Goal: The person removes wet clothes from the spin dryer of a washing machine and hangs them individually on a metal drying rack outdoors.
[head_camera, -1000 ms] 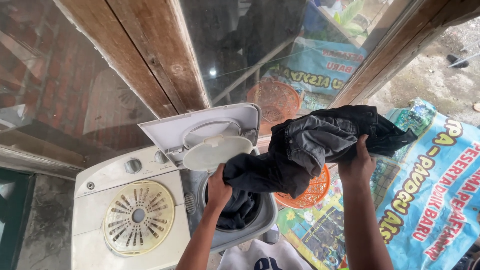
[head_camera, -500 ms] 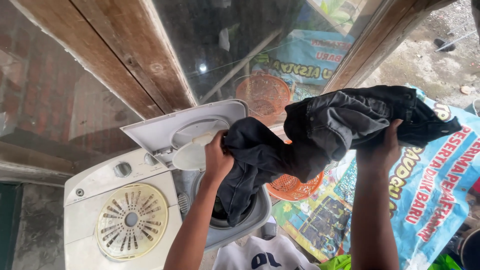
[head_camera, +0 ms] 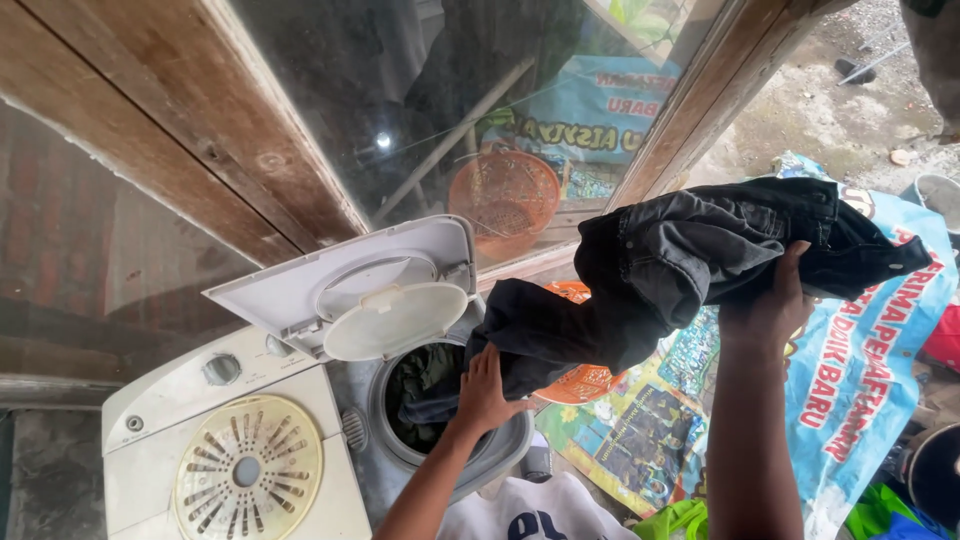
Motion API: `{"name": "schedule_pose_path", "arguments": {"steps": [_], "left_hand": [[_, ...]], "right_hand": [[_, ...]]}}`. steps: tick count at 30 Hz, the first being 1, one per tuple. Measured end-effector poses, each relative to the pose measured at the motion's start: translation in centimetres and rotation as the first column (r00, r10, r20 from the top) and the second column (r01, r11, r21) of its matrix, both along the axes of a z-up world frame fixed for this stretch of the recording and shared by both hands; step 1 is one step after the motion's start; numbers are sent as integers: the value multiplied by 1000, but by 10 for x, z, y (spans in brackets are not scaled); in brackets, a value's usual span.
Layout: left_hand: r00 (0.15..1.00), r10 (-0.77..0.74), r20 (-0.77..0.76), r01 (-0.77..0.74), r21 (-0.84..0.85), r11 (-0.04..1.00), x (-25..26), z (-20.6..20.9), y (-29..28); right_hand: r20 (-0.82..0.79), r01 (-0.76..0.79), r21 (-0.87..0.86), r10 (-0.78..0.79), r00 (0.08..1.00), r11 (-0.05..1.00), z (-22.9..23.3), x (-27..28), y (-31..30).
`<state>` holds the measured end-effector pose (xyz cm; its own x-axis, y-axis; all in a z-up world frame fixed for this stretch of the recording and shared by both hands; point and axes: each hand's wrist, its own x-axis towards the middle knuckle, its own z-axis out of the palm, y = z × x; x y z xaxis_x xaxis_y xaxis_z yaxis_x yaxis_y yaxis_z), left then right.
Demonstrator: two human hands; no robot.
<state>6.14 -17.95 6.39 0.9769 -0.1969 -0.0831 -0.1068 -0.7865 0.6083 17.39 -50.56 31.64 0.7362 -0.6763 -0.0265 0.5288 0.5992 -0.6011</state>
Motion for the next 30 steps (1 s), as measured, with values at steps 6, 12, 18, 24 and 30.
{"name": "schedule_pose_path", "arguments": {"steps": [6, 12, 18, 24, 30], "left_hand": [[987, 59, 152, -81, 142, 987, 27, -20, -6], [995, 91, -43, -91, 3, 996, 55, -18, 0], [1000, 6, 1, -6, -106, 994, 51, -20, -4], [988, 82, 130, -53, -211, 976, 59, 46, 4], [979, 113, 172, -30, -424, 905, 97, 161, 3]], "right_hand": [[19, -32, -92, 34, 999, 995, -8, 4, -6], [36, -42, -139, 48, 998, 989, -9, 2, -8], [39, 7, -169, 0, 999, 986, -9, 0, -28], [61, -56, -209, 70, 996, 976, -3, -5, -36], [90, -3, -149, 17, 996, 989, 1, -8, -34]]}}
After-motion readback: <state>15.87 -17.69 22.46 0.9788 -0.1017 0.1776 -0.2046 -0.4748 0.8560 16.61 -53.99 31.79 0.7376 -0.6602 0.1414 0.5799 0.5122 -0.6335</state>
